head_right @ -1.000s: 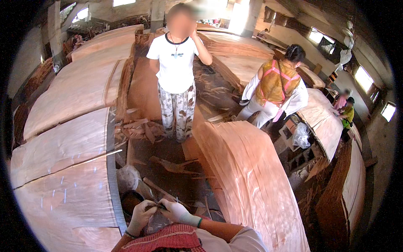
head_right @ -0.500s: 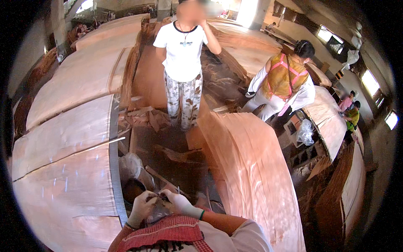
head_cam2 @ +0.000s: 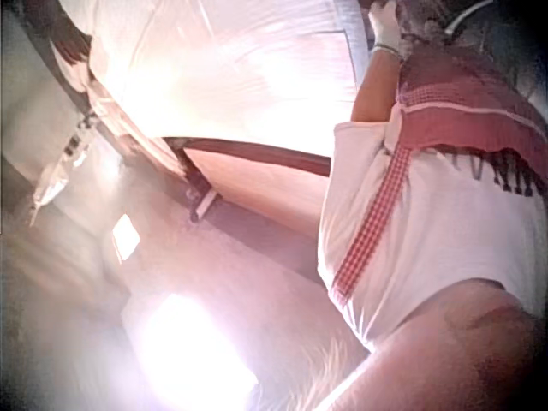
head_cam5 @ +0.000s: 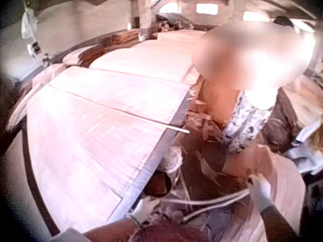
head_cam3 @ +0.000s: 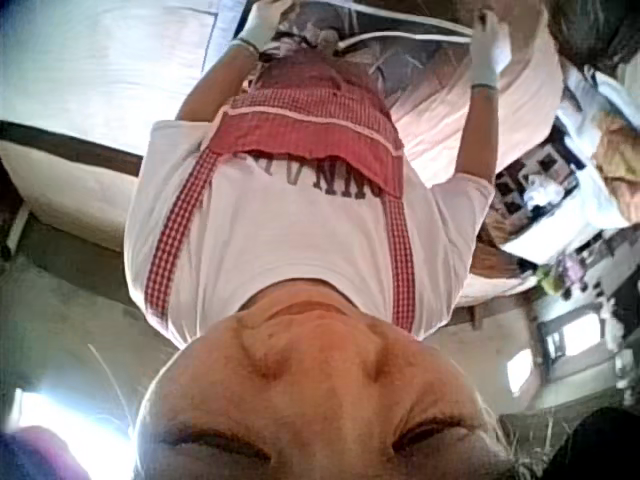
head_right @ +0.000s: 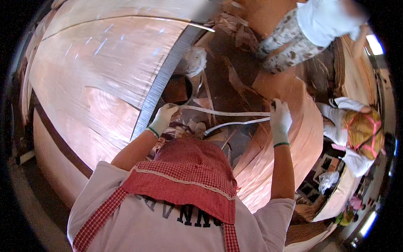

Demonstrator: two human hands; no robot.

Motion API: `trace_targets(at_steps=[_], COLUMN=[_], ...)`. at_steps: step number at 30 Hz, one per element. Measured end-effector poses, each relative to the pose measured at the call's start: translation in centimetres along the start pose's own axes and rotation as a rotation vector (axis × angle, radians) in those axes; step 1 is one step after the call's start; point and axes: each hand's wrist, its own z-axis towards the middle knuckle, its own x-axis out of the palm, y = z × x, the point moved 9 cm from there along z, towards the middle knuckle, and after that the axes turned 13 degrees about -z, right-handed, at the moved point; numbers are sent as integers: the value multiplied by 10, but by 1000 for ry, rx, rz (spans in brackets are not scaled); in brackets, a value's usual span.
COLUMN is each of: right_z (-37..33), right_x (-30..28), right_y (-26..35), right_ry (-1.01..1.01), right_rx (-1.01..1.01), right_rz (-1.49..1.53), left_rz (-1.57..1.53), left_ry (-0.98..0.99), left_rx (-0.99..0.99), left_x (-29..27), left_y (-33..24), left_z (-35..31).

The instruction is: The person uses tape and a small tool to join and secure thin sheets of wood veneer on a large work table.

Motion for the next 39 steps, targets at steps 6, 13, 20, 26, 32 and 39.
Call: trace_targets(at_steps=[6,13,20,26,32,39], right_z=[26,-11,-10,-10,-21,-18], right_x=[54,180,154,154,159,176], right_y=[109,300,342,348,357,363], right_ry=[-5,531,184,64,-2,202], right_rx=[6,117,-226,-327,-367,-233], right_rz=[417,1497,1002,882,853,724], left_rz=[301,605,716,681,702,672], left_ry=[-283,-527,-550,-385,-1156,-1080], left_rx=[244,160,412,512,709,525], left_x=[-38,-28,-36,-50,-240,-272], left_y=[-4,-20,-6,-87,-112,-70], left_z=[83,119,72,-222,-348,-259])
